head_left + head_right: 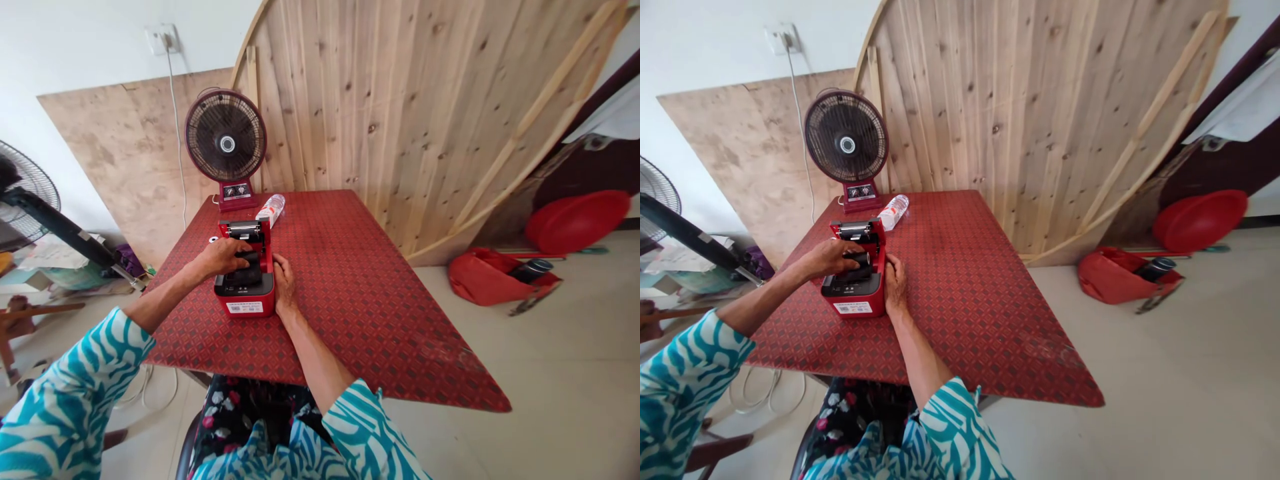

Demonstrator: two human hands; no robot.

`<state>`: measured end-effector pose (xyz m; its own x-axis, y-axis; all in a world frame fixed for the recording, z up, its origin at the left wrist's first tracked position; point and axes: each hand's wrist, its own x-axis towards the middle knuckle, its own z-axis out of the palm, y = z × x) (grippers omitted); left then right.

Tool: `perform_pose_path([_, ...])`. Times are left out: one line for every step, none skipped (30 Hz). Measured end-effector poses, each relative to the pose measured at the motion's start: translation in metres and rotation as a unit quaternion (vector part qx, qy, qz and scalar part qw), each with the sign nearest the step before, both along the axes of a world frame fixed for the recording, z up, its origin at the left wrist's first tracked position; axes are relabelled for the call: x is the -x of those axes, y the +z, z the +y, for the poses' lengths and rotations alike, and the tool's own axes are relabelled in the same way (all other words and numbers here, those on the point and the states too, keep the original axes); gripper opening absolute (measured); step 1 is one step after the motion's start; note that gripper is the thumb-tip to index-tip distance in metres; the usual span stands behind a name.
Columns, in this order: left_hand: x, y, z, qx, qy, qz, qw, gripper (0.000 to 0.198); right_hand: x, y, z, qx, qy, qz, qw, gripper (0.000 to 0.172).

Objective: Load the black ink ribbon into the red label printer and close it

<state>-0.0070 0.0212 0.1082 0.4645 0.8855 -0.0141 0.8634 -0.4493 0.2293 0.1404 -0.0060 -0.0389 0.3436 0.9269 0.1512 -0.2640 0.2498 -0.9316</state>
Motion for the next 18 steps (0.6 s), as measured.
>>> perform_pose_path([0.001,0.000,0.000,-0.006,-0.001,0.009,1.000,0.036,0.000,-0.001,0.000,0.000,-0.001,-0.001,1.000,0.034])
perform_pose_path([0.001,-0.001,0.001,-0.009,-0.007,0.015,1.000,0.036,0.000,-0.001,0.001,-0.001,-0.004,-0.001,1.000,0.034])
perform_pose_path([0.001,-0.002,0.002,-0.010,-0.017,0.020,1.000,0.036,0.000,-0.002,0.001,-0.003,-0.007,0.001,1.000,0.033])
perform_pose_path([0.000,-0.004,0.004,-0.009,-0.027,0.024,0.999,0.036,0.000,-0.002,0.001,-0.004,-0.008,0.004,1.000,0.033])
perform_pose_path([-0.001,-0.007,0.007,-0.005,-0.036,0.027,0.999,0.035,0.000,-0.002,0.001,-0.005,-0.009,0.009,1.000,0.033])
perform_pose_path([-0.003,-0.011,0.010,0.003,-0.043,0.031,0.999,0.034,0.000,-0.003,0.001,-0.005,-0.008,0.013,1.000,0.032])
perform_pose_path([-0.005,-0.015,0.013,0.012,-0.049,0.036,0.998,0.033,0.001,-0.003,0.001,-0.004,-0.007,0.015,1.000,0.032])
perform_pose_path([-0.008,-0.018,0.015,0.017,-0.053,0.043,0.997,0.031,0.001,-0.003,0.001,-0.003,-0.005,0.016,1.000,0.032])
perform_pose_path([-0.010,-0.022,0.018,0.017,-0.057,0.050,0.997,0.029,0.000,-0.003,0.001,-0.002,-0.004,0.015,1.000,0.032])
perform_pose_path([-0.012,-0.025,0.020,0.012,-0.060,0.057,0.996,0.027,0.000,-0.002,0.001,-0.002,-0.003,0.014,1.000,0.032])
perform_pose_path([-0.013,-0.027,0.021,0.008,-0.064,0.061,0.996,0.026,0.000,-0.002,0.001,-0.001,-0.004,0.012,1.000,0.032])
perform_pose_path([-0.013,-0.027,0.022,0.007,-0.068,0.060,0.996,0.025,0.000,-0.002,0.001,-0.001,-0.006,0.011,1.000,0.032])
perform_pose_path([-0.011,-0.026,0.022,0.015,-0.073,0.049,0.996,0.025,0.000,-0.002,0.002,0.001,-0.008,0.010,1.000,0.032])
perform_pose_path([-0.009,-0.024,0.020,0.033,-0.078,0.026,0.996,0.025,-0.001,-0.002,0.002,0.002,-0.008,0.010,1.000,0.032])
perform_pose_path([-0.005,-0.020,0.018,0.057,-0.082,-0.009,0.995,0.026,-0.001,-0.002,0.002,0.004,-0.007,0.009,1.000,0.033])
perform_pose_path([-0.001,-0.015,0.014,0.079,-0.082,-0.052,0.992,0.027,-0.001,-0.001,0.001,0.008,-0.005,0.008,1.000,0.033])
perform_pose_path([0.005,-0.011,0.009,0.095,-0.078,-0.093,0.988,0.029,-0.001,0.000,0.001,0.012,-0.004,0.008,1.000,0.033])
perform_pose_path([0.010,-0.006,0.003,0.104,-0.072,-0.129,0.984,0.033,-0.001,0.000,0.001,0.015,-0.003,0.007,1.000,0.033])
